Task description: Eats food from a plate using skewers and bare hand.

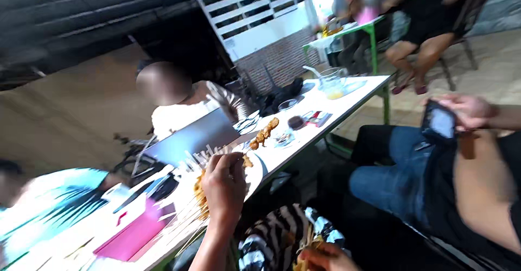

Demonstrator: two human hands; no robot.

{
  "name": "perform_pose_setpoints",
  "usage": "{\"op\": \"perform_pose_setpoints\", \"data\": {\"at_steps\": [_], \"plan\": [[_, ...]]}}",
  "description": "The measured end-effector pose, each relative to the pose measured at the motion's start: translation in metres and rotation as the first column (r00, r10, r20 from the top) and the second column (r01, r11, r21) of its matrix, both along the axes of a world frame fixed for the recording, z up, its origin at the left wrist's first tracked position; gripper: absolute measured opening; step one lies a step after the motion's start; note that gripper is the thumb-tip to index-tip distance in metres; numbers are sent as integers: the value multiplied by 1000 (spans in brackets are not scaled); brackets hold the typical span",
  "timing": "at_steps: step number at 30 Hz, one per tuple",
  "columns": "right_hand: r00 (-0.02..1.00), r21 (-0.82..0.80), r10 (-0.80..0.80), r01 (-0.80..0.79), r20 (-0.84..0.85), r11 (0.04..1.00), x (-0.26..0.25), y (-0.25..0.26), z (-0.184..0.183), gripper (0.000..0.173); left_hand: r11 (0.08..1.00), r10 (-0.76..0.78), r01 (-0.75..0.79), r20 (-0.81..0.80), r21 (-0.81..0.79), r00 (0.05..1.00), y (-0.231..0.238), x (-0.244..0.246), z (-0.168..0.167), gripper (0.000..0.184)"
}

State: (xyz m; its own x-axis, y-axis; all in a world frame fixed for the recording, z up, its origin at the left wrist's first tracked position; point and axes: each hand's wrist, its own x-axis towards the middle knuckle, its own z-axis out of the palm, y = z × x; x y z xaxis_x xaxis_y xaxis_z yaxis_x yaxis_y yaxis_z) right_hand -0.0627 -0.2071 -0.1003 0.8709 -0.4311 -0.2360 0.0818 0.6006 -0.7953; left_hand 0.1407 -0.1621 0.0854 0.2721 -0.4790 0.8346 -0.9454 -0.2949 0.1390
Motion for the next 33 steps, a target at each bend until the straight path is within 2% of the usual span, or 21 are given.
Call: {"op": "perform_pose_setpoints", "data": {"at_steps": [4, 7, 11, 14, 18, 20, 22, 24, 26, 27, 29, 33], "plan": [[1000, 5, 0, 0, -5, 1000, 1, -1, 1, 16, 986, 157, -156, -10, 54, 988, 49, 41, 6, 11], [1000, 36, 12, -12, -4, 999, 2, -2, 1, 18, 965, 255, -252, -36, 73, 966, 75, 65, -5, 10], [1000, 38, 1, 0, -21, 999, 1, -5, 2, 18, 936, 312, -295, -62, 193, 948, 97, 80, -32, 14], [1000, 47, -7, 8, -19, 999, 1, -6, 1, 18, 896, 362, -312, -113, 316, 925, 104, 78, -39, 14], [1000, 58, -9, 10, -24, 998, 2, -6, 5, 18, 906, 374, -332, -129, 261, 919, 104, 81, -24, 15], [1000, 50, -7, 8, -22, 999, 3, -4, 6, 18, 865, 458, -390, -177, 315, 871, 101, 84, -11, 16], [1000, 51, -6, 7, -24, 999, 3, -3, 6, 18, 779, 559, -426, -201, 460, 804, 98, 88, 0, 18], [1000, 58, -7, 9, -26, 998, 3, -2, 7, 18, 663, 649, -431, -182, 612, 739, 92, 90, 6, 20], [1000, 62, -9, 11, -24, 998, 2, -2, 5, 18, 621, 671, -410, -183, 668, 718, 89, 93, 5, 21], [1000, 57, -8, 9, -21, 998, 2, -3, 4, 18, 645, 653, -406, -192, 647, 732, 89, 94, 2, 20], [1000, 37, -7, 7, -16, 999, 1, -4, 3, 18, 754, 569, -408, -202, 514, 797, 92, 95, -3, 18], [1000, 37, -2, 3, -5, 999, 1, -5, 3, 19, 911, 384, -368, -58, 186, 921, 92, 93, -4, 14]]}}
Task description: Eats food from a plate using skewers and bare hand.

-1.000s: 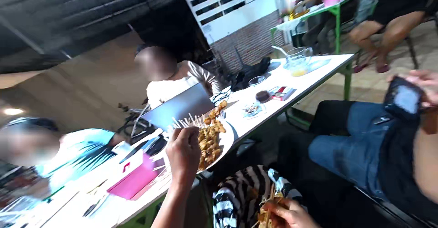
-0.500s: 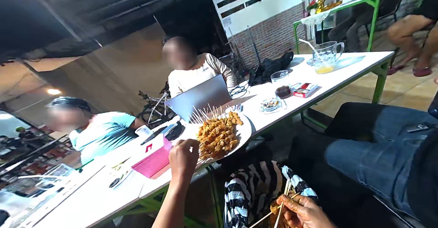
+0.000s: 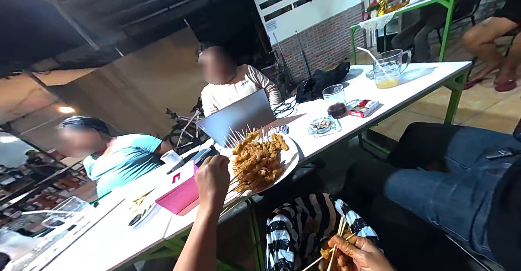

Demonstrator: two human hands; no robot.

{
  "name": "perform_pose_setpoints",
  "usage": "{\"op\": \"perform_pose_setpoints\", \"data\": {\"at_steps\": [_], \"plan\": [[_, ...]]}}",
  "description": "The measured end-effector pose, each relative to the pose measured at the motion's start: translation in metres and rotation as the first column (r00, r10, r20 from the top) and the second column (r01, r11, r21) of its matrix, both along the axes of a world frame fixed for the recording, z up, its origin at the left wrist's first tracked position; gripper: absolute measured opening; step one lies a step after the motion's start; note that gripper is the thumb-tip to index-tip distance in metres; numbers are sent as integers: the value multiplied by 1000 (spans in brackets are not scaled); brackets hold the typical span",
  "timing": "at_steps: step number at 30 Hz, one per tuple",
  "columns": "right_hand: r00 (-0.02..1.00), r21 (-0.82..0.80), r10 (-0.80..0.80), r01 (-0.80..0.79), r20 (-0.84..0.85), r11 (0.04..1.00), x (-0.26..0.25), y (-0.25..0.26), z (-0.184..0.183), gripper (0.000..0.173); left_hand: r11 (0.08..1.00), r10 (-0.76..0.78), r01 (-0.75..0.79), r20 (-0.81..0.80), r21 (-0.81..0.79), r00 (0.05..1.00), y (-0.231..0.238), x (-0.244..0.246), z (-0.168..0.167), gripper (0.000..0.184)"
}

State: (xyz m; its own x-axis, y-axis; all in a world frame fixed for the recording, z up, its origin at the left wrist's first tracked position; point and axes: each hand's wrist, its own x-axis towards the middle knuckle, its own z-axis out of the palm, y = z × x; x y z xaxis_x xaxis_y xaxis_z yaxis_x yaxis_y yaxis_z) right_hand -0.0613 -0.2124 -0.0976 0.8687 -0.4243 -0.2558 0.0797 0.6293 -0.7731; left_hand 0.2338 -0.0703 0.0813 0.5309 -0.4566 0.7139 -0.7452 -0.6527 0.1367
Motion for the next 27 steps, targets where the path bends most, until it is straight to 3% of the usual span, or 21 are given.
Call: {"op": "perform_pose_setpoints", "data": {"at_steps": [4, 11, 13, 18, 22, 27], "plan": [[1000, 12, 2, -2, 11, 1000, -1, 2, 2, 20, 989, -102, 113, 120, -93, 988, -9, -20, 16, 8], [1000, 8, -16, 16, 9, 1000, -3, 1, 4, 20, 988, -111, 126, 158, -91, 981, -18, -29, 21, 5], [1000, 7, -18, 17, 16, 1000, -3, 0, 3, 20, 998, -49, 54, 94, -44, 994, -14, -20, 16, 6], [1000, 16, -28, 28, 3, 999, -3, -1, 1, 19, 970, 137, -79, -248, 229, 959, 3, -1, 0, 17], [1000, 33, -15, 16, -3, 999, -1, 0, -2, 18, 987, 33, -4, -176, 163, 984, 10, -7, -8, 18], [1000, -1, 1, -1, -11, 1000, -1, 2, 0, 18, 909, 174, -93, -167, 407, 970, 5, -21, -2, 21]]}}
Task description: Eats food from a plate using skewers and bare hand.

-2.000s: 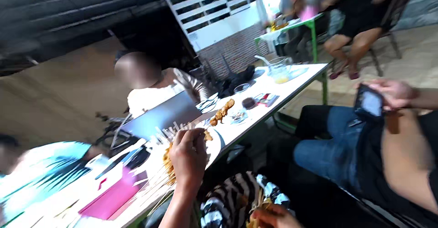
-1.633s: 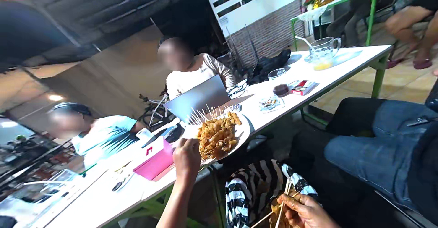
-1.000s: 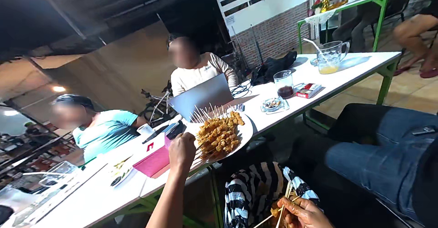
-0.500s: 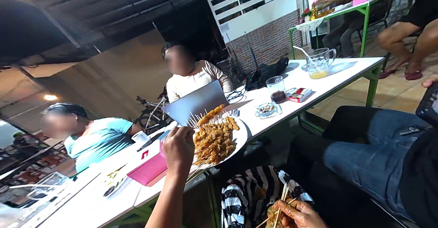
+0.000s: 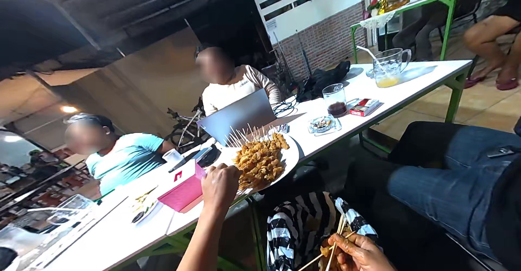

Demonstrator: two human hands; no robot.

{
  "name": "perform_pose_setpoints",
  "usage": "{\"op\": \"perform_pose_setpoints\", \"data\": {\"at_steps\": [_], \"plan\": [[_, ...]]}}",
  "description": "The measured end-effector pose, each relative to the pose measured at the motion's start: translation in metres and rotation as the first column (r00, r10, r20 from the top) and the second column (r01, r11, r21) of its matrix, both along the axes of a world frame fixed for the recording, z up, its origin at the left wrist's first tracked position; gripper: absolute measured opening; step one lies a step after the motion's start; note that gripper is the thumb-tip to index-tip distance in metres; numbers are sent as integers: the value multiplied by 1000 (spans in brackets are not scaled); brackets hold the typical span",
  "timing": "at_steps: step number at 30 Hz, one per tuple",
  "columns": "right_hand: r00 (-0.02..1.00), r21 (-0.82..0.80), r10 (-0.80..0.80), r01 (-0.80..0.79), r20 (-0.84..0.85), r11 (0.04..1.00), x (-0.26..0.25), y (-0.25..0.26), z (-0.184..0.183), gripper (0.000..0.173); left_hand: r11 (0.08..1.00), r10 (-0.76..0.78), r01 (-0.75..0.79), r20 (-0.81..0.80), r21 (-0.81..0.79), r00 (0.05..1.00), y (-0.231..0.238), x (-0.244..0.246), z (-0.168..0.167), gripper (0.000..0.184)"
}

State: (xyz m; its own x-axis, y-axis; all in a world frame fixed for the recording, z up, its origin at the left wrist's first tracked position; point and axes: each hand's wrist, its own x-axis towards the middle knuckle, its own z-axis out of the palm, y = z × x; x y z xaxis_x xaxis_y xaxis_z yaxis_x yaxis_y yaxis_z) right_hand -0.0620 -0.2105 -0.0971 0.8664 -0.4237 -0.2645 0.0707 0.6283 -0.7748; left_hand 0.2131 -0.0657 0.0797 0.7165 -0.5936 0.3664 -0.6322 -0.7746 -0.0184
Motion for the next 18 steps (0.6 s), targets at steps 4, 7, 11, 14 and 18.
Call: {"op": "perform_pose_setpoints", "data": {"at_steps": [4, 7, 11, 14, 18], "plan": [[1000, 17, -14, 15, -6, 1000, 0, -1, -2, 18, 1000, 29, -29, 37, -10, 999, -5, 0, -3, 21], [1000, 28, -21, 21, -20, 999, 0, -2, -1, 18, 998, 30, -26, 76, -54, 997, -5, 6, -5, 19], [1000, 29, -30, 30, -9, 999, -1, -4, -1, 18, 991, -39, 58, 155, -118, 987, -7, -1, -9, 16], [1000, 31, -28, 28, -2, 999, 0, -3, -2, 17, 999, -39, 35, 170, 29, 985, -11, -20, -6, 17], [1000, 24, -27, 27, -4, 999, -1, -2, -1, 17, 981, 43, -63, 110, 186, 993, -13, -24, -6, 20]]}}
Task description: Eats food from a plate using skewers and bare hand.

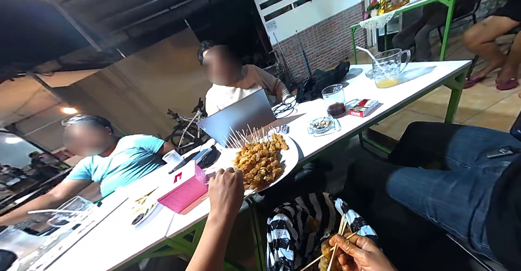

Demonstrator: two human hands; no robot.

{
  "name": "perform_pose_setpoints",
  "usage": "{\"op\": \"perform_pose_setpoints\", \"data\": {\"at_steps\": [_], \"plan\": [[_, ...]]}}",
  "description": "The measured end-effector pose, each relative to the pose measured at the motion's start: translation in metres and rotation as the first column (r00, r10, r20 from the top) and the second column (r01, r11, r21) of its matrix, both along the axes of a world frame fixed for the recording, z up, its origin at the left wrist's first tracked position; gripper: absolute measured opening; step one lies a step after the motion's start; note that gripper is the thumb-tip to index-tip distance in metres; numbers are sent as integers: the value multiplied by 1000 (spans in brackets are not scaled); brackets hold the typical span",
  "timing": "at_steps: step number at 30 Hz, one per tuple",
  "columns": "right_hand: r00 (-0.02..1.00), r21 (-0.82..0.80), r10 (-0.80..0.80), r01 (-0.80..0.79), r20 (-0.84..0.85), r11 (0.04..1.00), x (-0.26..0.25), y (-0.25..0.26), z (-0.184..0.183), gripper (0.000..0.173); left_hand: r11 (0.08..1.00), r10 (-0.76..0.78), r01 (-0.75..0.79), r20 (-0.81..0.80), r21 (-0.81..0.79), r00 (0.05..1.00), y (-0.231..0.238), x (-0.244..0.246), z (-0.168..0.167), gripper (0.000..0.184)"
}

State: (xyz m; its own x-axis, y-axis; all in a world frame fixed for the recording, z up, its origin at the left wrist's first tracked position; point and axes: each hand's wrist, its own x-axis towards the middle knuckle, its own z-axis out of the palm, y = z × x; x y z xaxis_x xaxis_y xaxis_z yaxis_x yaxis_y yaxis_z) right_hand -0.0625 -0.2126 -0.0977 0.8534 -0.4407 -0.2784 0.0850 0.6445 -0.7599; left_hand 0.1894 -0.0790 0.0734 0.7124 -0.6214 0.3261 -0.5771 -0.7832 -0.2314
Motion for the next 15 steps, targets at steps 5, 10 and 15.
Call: {"op": "perform_pose_setpoints", "data": {"at_steps": [5, 10, 15], "plan": [[1000, -3, -6, 6, 1, 1000, 0, -2, -2, 18, 877, -309, 372, 235, -305, 922, 9, 13, -14, 12], [1000, -35, -2, 2, -5, 999, -1, 0, 1, 17, 779, -333, 442, 303, -445, 893, 11, 19, -19, 10], [1000, -28, -7, 7, -9, 1000, -3, -2, 1, 18, 722, -329, 478, 359, -500, 873, 8, 20, -24, 10]]}}
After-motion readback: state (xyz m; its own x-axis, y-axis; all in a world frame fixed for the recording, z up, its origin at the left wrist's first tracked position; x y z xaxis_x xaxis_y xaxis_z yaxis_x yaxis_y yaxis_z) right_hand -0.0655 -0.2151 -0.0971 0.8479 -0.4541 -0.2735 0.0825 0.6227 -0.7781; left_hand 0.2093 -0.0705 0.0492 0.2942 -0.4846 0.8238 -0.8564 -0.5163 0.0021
